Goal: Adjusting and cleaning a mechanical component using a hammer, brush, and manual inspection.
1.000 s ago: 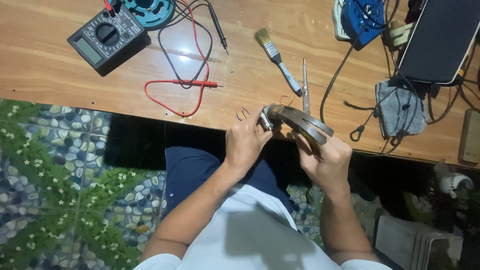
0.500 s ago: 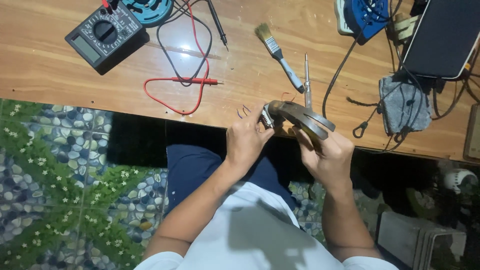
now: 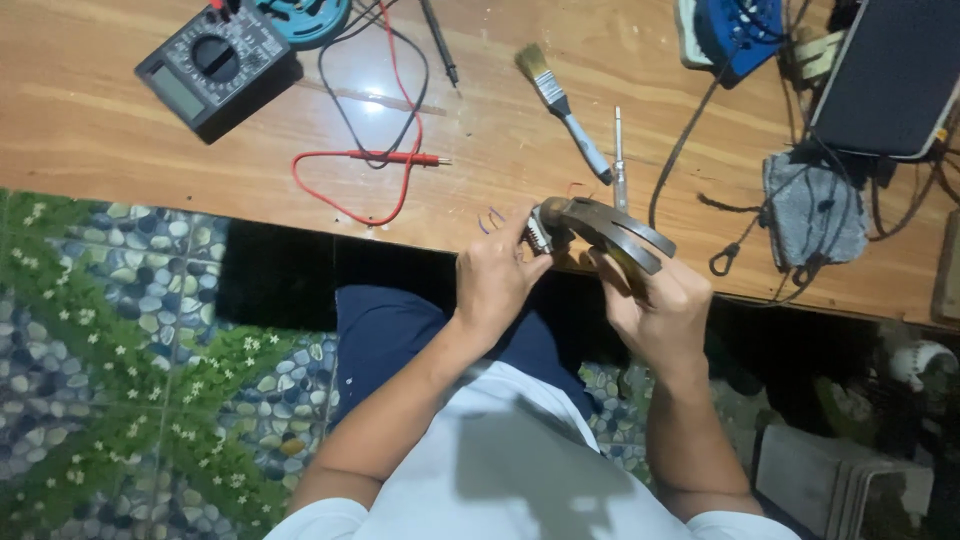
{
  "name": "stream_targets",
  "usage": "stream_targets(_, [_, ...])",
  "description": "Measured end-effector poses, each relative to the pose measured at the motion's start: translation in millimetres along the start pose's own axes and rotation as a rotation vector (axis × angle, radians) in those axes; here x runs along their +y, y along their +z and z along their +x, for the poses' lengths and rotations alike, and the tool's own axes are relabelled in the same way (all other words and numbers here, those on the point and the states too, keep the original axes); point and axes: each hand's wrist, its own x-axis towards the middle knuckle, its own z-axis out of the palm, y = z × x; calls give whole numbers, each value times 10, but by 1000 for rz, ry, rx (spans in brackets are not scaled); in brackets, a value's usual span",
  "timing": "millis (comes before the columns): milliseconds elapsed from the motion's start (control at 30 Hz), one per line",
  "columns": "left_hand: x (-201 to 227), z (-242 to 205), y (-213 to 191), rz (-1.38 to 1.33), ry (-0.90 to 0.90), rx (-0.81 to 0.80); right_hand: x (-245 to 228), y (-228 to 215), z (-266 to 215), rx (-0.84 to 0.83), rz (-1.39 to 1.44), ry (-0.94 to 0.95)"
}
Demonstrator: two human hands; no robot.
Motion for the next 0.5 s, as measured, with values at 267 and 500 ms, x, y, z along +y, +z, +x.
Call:
stream_targets(267, [-21, 3, 30, -6, 22, 24, -19, 1, 13, -13, 16, 21])
stream_targets(500, [-31, 0, 63, -3, 31, 20, -52, 31, 89, 6, 10, -14])
